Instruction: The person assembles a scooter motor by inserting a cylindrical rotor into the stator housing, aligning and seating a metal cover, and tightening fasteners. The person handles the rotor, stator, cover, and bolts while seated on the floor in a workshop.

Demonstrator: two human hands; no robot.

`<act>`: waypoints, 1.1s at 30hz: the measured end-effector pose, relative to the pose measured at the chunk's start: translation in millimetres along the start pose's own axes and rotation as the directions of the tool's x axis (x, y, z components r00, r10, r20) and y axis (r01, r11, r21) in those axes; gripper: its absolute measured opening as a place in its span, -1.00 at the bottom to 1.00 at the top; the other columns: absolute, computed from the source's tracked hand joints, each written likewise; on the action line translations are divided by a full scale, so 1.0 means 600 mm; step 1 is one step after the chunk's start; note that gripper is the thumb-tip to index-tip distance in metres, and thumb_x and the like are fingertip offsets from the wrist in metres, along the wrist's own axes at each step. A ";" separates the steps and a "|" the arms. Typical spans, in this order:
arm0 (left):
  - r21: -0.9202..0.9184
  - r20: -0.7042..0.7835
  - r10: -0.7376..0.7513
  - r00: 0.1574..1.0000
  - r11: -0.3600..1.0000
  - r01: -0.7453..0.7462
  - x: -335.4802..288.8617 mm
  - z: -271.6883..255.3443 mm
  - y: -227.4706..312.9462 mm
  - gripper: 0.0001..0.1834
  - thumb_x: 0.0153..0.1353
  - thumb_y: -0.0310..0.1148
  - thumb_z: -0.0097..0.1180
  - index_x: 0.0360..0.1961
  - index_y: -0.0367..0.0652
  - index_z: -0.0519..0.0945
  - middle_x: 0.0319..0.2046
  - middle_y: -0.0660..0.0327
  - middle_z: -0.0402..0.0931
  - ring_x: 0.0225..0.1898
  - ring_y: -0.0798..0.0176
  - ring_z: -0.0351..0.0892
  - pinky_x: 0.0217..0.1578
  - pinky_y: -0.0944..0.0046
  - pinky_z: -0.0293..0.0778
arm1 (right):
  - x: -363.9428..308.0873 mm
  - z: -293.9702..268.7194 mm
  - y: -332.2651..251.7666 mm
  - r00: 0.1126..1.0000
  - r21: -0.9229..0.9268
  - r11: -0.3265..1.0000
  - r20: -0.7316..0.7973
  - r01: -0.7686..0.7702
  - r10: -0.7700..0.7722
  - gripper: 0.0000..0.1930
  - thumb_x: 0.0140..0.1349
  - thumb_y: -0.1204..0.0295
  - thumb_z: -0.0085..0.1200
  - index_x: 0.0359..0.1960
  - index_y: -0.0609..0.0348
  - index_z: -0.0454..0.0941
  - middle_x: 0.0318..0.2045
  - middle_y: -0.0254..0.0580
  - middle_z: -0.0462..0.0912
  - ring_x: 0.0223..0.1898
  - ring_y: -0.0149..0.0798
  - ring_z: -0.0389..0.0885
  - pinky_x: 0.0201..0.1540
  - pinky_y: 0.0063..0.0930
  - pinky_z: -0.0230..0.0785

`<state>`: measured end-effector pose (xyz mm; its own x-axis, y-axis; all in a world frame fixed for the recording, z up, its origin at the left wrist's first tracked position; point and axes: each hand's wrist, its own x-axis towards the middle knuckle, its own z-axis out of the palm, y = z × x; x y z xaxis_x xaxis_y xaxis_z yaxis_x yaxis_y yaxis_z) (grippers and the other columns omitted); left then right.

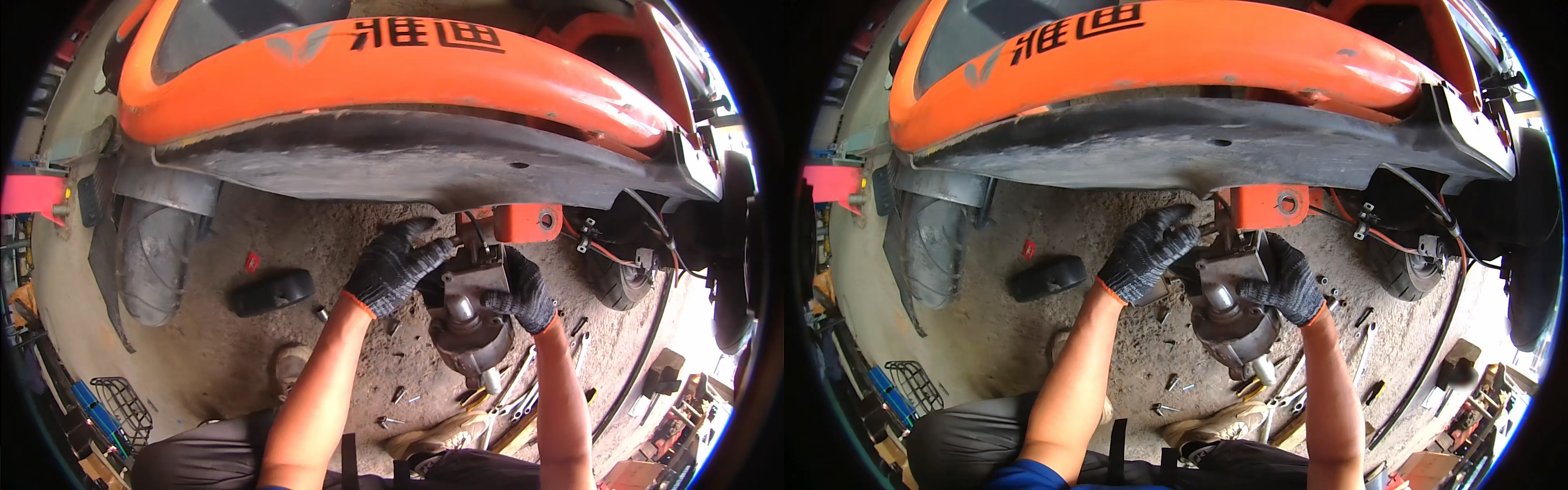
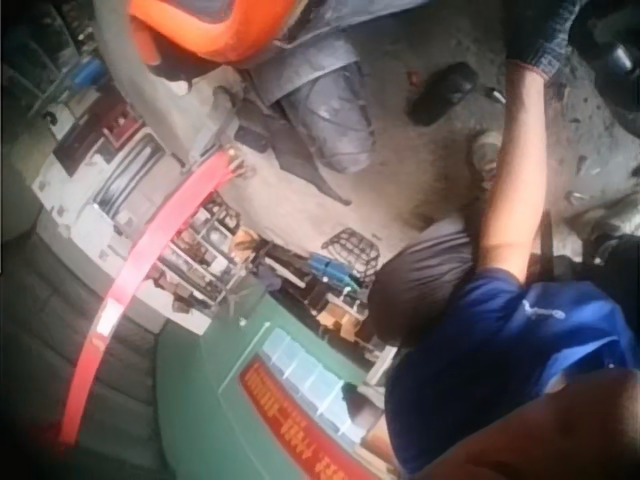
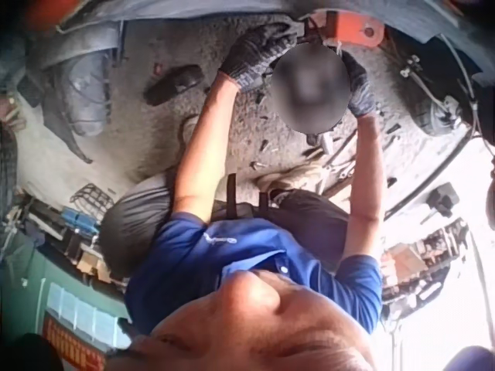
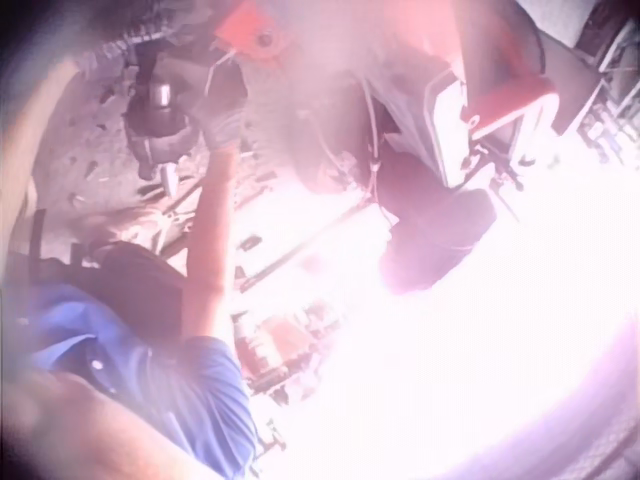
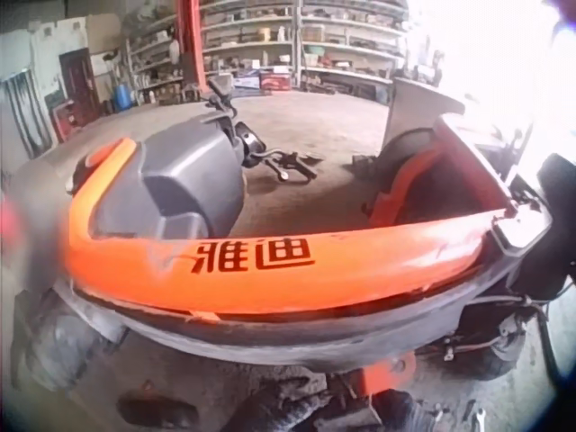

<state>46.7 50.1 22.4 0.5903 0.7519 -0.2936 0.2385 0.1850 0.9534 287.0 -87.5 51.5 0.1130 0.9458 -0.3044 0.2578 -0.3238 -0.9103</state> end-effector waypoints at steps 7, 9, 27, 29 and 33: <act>0.105 0.223 0.110 0.969 0.985 -0.136 0.054 0.013 0.033 -0.57 0.44 -0.08 0.18 0.12 -0.19 0.62 -0.06 0.04 0.71 -0.04 0.25 0.66 -0.01 0.22 0.53 | 0.012 -0.031 -0.027 0.996 0.179 0.981 0.059 -0.071 0.061 0.03 -0.18 0.07 0.63 0.25 0.53 0.41 0.15 0.24 0.59 0.12 -0.10 0.65 0.17 -0.33 0.48; 0.044 0.280 0.053 0.959 0.997 -0.068 0.056 0.022 0.021 -0.60 0.47 -0.19 0.13 0.18 -0.21 0.57 0.04 0.07 0.67 0.03 0.29 0.61 0.02 0.23 0.52 | 0.029 -0.053 -0.011 0.980 -0.419 0.894 0.175 0.158 -0.092 0.00 -0.16 0.06 0.61 0.24 0.49 0.43 0.12 0.22 0.62 0.09 -0.12 0.67 0.15 -0.35 0.50; 0.261 0.406 0.173 0.897 0.919 -0.295 0.083 0.042 0.017 -0.44 0.24 -0.18 0.39 0.20 -0.18 0.55 0.13 0.11 0.60 0.18 0.11 0.56 0.22 0.08 0.45 | -0.005 -0.027 0.019 0.993 -0.187 0.981 -0.085 0.059 -0.076 0.00 -0.09 0.22 0.57 0.41 0.27 0.29 0.04 0.08 0.63 0.04 -0.03 0.66 0.17 -0.28 0.52; 0.327 0.435 0.140 0.889 0.896 -0.301 0.088 0.044 0.021 -0.38 0.16 -0.30 0.46 0.23 -0.19 0.53 0.16 0.15 0.57 0.19 0.18 0.54 0.22 0.13 0.48 | -0.014 -0.016 0.031 0.992 0.041 0.996 -0.098 0.084 -0.080 0.07 -0.12 0.31 0.60 0.45 0.27 0.20 0.08 0.03 0.60 0.04 -0.12 0.64 0.18 -0.29 0.51; 0.218 0.379 0.140 0.915 0.947 -0.235 0.077 0.049 0.021 -0.36 0.11 -0.40 0.52 0.22 -0.22 0.53 0.16 0.17 0.57 0.17 0.25 0.54 0.20 0.19 0.51 | -0.017 -0.016 0.047 0.997 0.198 0.979 -0.078 0.036 -0.021 0.08 -0.19 0.34 0.62 0.43 0.25 0.23 0.07 -0.06 0.62 0.04 -0.23 0.65 0.18 -0.31 0.52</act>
<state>99.4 68.7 19.0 0.8657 0.4737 -0.1619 0.2555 -0.1399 0.9566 302.1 -106.7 31.3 0.1817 0.9477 -0.2625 0.0664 -0.2782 -0.9582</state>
